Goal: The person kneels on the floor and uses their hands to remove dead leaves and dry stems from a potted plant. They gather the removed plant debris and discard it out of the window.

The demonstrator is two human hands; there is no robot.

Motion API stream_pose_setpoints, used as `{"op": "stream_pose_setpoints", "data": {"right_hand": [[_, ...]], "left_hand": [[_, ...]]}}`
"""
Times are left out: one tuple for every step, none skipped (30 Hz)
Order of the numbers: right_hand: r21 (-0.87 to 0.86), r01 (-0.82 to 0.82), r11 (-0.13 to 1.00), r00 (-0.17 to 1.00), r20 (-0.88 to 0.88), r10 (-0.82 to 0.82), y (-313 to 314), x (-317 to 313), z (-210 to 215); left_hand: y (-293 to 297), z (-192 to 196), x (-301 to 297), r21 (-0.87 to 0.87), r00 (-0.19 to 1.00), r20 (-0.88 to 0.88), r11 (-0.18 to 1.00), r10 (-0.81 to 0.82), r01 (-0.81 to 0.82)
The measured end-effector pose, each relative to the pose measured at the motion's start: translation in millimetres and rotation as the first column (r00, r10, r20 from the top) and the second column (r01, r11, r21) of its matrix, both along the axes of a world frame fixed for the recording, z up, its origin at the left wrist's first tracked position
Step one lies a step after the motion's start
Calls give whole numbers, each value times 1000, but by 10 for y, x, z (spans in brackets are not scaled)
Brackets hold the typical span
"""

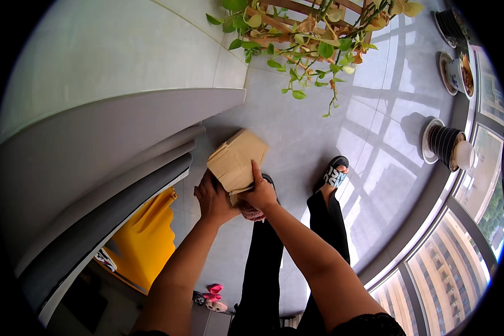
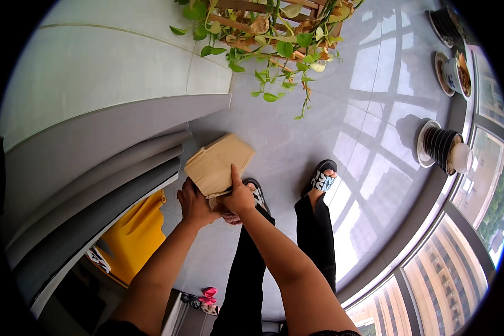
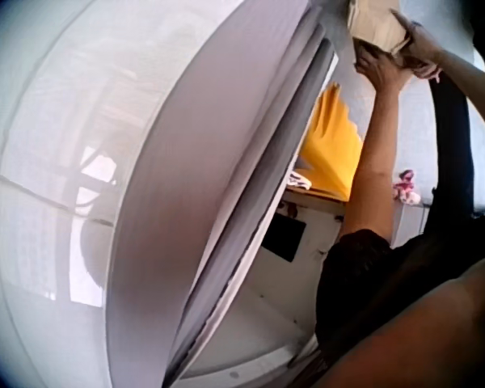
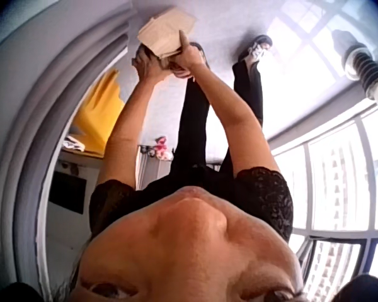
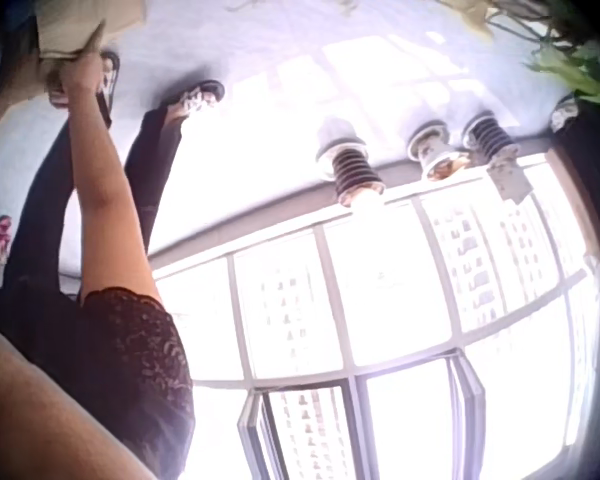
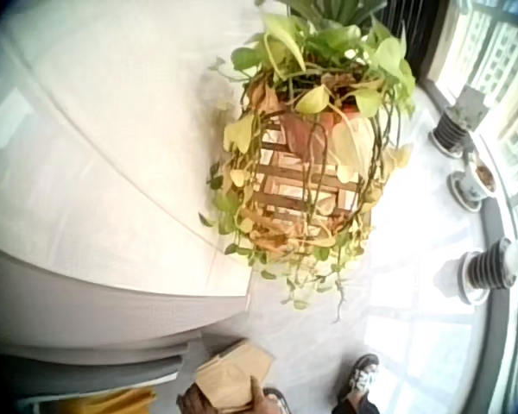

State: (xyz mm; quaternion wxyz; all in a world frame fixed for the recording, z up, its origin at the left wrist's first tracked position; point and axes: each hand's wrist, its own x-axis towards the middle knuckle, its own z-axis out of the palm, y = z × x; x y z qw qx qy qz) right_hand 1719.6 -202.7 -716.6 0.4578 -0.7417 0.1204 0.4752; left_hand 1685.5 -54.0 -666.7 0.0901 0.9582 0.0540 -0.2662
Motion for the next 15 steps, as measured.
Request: {"op": "stream_pose_setpoints", "data": {"right_hand": [[21,-82,996,995,59,80,44,112,-8],[35,-165,986,980,120,160,129,264,-34],[49,-252,967,954,178,240,206,428,-24],[72,-307,949,933,217,285,316,595,17],[91,-361,928,909,258,328,414,729,69],[76,-322,944,892,357,276,473,775,100],[55,-258,964,923,310,230,482,811,143],[30,-192,981,948,265,178,466,840,199],[6,-132,991,968,218,127,444,855,292],[-9,-67,998,967,244,67,357,739,283],[62,-8,998,972,235,-7,225,609,204],[95,49,994,997,53,-54,13,609,348],[123,191,974,980,-79,-182,-199,491,369],[158,304,940,943,-191,-273,-417,390,399],[208,492,846,846,-344,-408,-636,258,385]], "left_hand": [[2,-45,-35,15,993,113,999,42,-44],[21,-122,-20,-72,977,173,991,126,-115],[6,-121,38,-159,951,222,970,215,-182],[16,-176,-10,-92,889,352,956,293,-278],[81,-253,9,-88,868,313,922,384,-376],[102,-256,134,-84,837,272,878,476,-472],[98,-244,254,-79,795,230,825,561,-560],[81,-184,339,4,824,152,833,546,-553],[104,-177,346,15,818,116,823,563,-568],[120,-187,346,20,815,80,816,574,-577],[107,-152,393,25,813,46,813,581,-582],[27,7,489,128,791,-54,790,610,-600],[-66,58,507,240,779,-22,760,627,-605],[-112,110,511,263,746,10,718,666,-644],[-154,169,516,284,712,43,675,701,-681]]}}
